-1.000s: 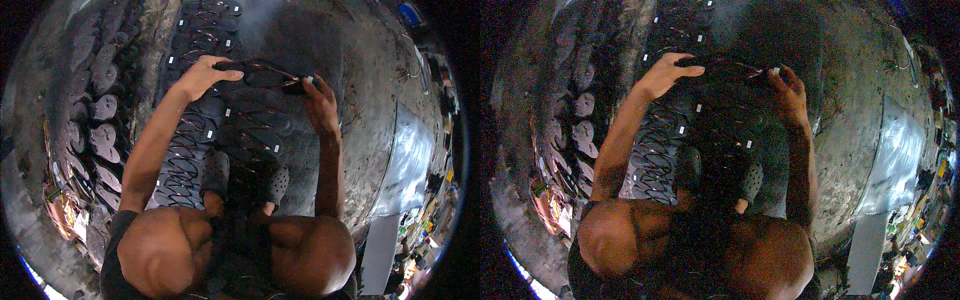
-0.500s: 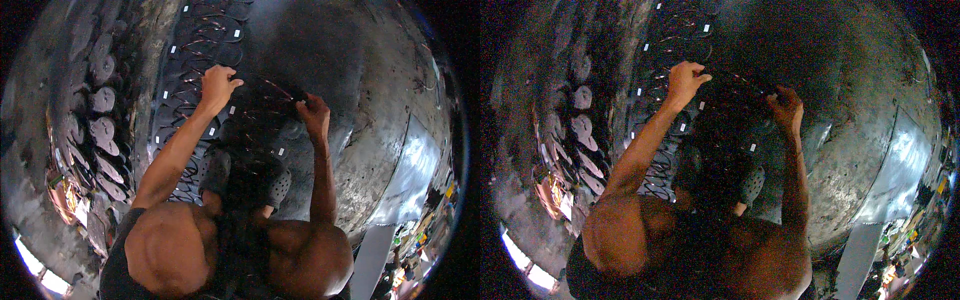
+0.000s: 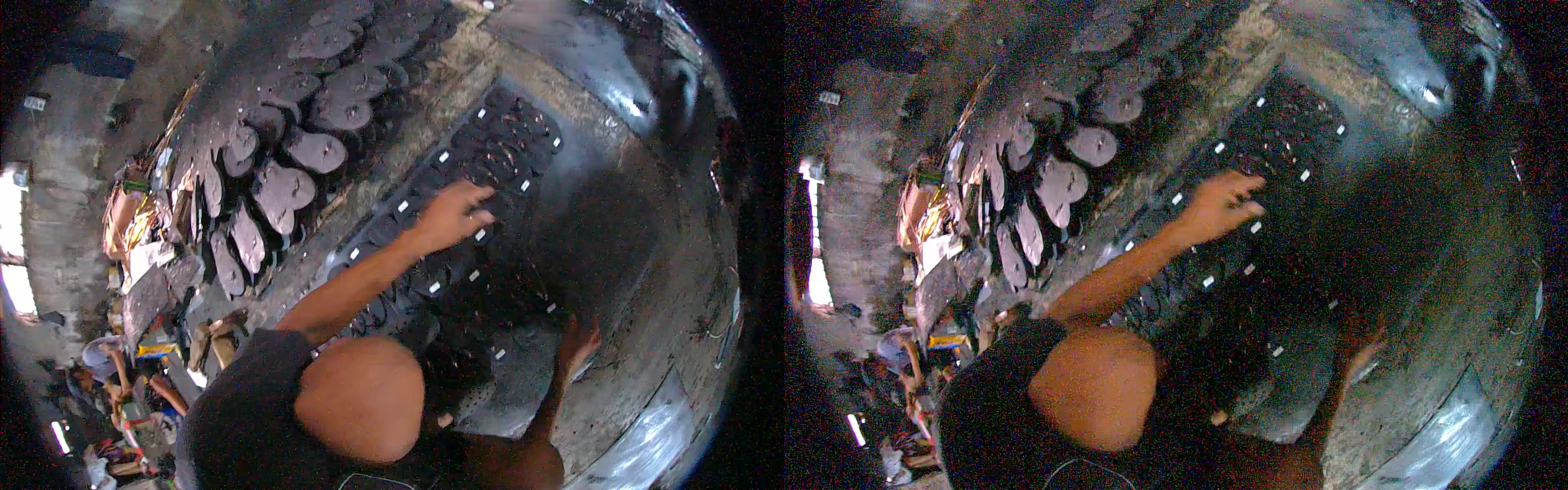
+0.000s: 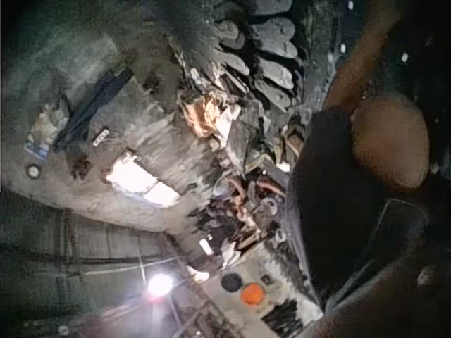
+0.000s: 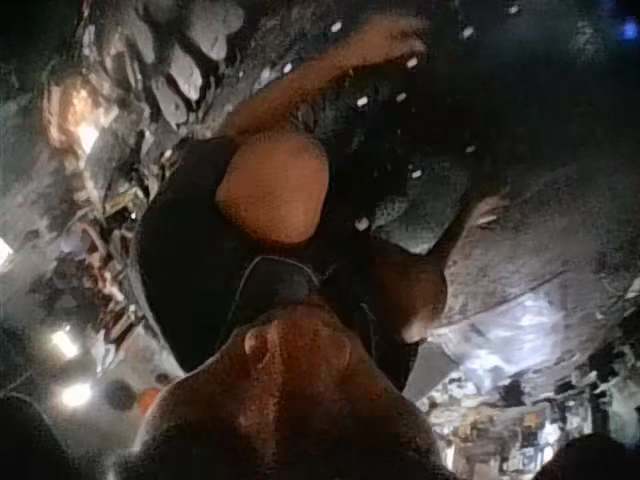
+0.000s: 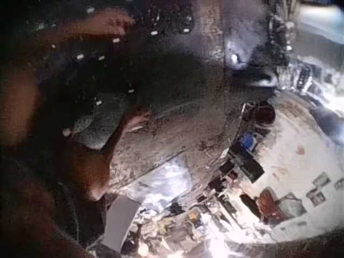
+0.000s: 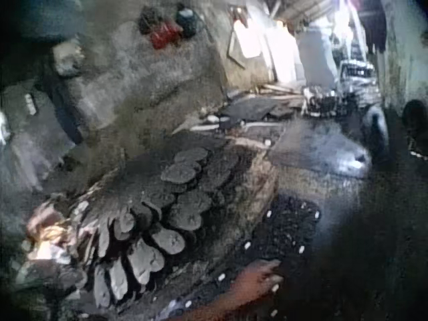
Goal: The person places a large black mat on the floor and then arranges numerous black flip-flops in neat rows on the mat. The person handles the flip-flops one at a time, aligning them side by side to form organized rows.
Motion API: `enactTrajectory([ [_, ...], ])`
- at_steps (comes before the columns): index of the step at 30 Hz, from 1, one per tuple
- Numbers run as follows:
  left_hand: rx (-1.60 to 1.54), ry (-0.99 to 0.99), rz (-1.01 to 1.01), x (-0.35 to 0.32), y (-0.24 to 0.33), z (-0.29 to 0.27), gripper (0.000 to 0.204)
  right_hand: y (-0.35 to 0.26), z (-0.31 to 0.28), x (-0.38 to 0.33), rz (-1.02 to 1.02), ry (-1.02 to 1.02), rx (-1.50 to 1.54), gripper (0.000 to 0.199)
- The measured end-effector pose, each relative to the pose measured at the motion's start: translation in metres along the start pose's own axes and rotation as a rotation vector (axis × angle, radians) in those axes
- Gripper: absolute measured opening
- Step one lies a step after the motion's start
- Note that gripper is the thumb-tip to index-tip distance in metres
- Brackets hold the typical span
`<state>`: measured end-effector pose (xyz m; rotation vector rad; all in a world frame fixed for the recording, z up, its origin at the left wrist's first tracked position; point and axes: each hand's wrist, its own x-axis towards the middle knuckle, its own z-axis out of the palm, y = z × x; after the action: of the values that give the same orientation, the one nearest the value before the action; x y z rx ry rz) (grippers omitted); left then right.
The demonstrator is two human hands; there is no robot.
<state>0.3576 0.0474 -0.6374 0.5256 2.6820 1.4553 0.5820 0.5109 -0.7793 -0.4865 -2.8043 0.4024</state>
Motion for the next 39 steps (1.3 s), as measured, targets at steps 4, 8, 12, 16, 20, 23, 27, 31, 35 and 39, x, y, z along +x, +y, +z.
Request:
enactTrajectory([
  [4,0.612,0.637,-0.014,0.028,-0.056,-0.146,0.064,0.044,-0.026,-0.008,0.315,0.015,0.483,0.055],
  [8,1.004,0.74,-0.213,0.094,-0.11,-0.201,0.059,-0.003,-0.027,0.046,0.247,0.047,0.325,0.049],
  [12,1.147,0.778,-0.185,0.093,-0.121,-0.26,0.025,-0.09,-0.07,0.033,0.334,-0.009,0.503,0.051],
  [16,0.438,0.934,0.217,0.057,0.062,-0.196,0.037,-0.119,-0.094,0.026,0.533,-0.062,0.597,0.052],
  [20,-0.043,0.398,0.029,0.061,0.094,-0.069,0.034,-0.203,-0.09,0.084,0.416,-0.075,1.335,0.052],
  [23,-0.703,0.107,-0.255,0.057,0.111,0.024,0.04,-0.207,-0.085,0.115,0.408,-0.293,1.517,0.056],
  [27,-0.573,-0.06,-0.33,0.068,0.038,0.062,0.045,-0.18,-0.068,0.117,0.535,-0.398,1.33,0.054],
  [31,0.121,-0.2,-0.214,0.079,-0.007,0.08,0.038,-0.138,-0.023,0.11,0.28,-0.33,0.974,0.049],
  [35,0.184,-0.167,-0.078,0.078,-0.031,0.097,0.035,-0.116,0.003,0.107,0.24,-0.327,0.794,0.051],
  [39,0.27,-0.265,-0.08,0.078,-0.025,0.109,0.028,-0.083,0.019,0.102,0.285,-0.346,0.853,0.059],
])
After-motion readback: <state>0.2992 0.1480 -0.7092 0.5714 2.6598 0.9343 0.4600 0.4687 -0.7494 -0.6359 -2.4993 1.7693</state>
